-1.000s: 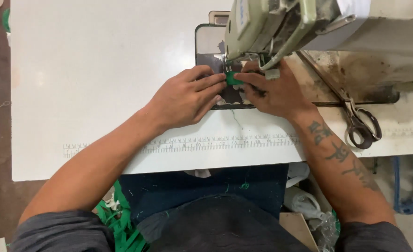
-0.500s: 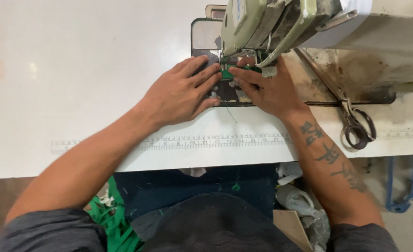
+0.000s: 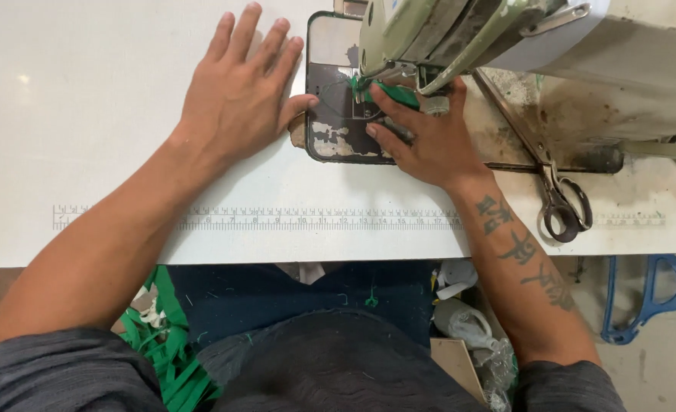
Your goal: Feeding and guiding green fabric strips through an industrial sewing machine and cutting them with scissors.
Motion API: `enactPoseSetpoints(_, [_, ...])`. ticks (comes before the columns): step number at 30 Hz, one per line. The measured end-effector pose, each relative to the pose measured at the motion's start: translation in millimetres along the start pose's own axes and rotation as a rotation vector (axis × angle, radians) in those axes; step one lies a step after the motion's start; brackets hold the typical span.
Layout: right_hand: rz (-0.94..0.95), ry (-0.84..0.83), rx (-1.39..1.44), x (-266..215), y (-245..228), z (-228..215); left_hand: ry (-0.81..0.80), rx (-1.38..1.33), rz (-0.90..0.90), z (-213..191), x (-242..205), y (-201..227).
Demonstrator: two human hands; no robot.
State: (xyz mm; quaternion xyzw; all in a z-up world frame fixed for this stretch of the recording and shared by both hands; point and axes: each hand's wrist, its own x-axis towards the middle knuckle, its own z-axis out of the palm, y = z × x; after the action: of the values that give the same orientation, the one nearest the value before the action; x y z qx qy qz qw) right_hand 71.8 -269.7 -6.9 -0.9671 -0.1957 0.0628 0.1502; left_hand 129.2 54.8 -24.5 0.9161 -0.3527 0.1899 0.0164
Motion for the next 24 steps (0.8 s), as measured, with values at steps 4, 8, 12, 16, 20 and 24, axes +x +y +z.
enactPoseSetpoints(4, [0.146, -0.162, 0.033, 5.7, -21.3, -20.2, 0.174, 0.060, 0.047, -8.7, -1.2, -7.8])
enactPoseSetpoints(8, [0.077, -0.081, 0.023, 0.2, -22.3, -23.6, 0.162, -0.016, 0.098, -33.2, 6.6, 20.2])
enactPoseSetpoints(12, [0.103, 0.154, -0.002, -47.7, -22.5, -60.1, 0.169, -0.468, 0.259, -53.6, 7.3, 111.4])
enactPoseSetpoints(16, [0.126, 0.390, -0.334, -123.3, 32.0, -74.2, 0.188, -0.274, 0.166, -34.4, 47.7, 185.9])
enactPoseSetpoints(20, [0.237, 0.455, -0.497, -148.4, 76.7, -33.6, -0.071, 1.129, 0.429, 42.3, 149.8, 203.1])
enactPoseSetpoints(24, [0.104, 0.613, -0.501, -124.2, 49.9, -47.8, -0.059, 1.572, 0.498, 94.1, 159.9, 210.3])
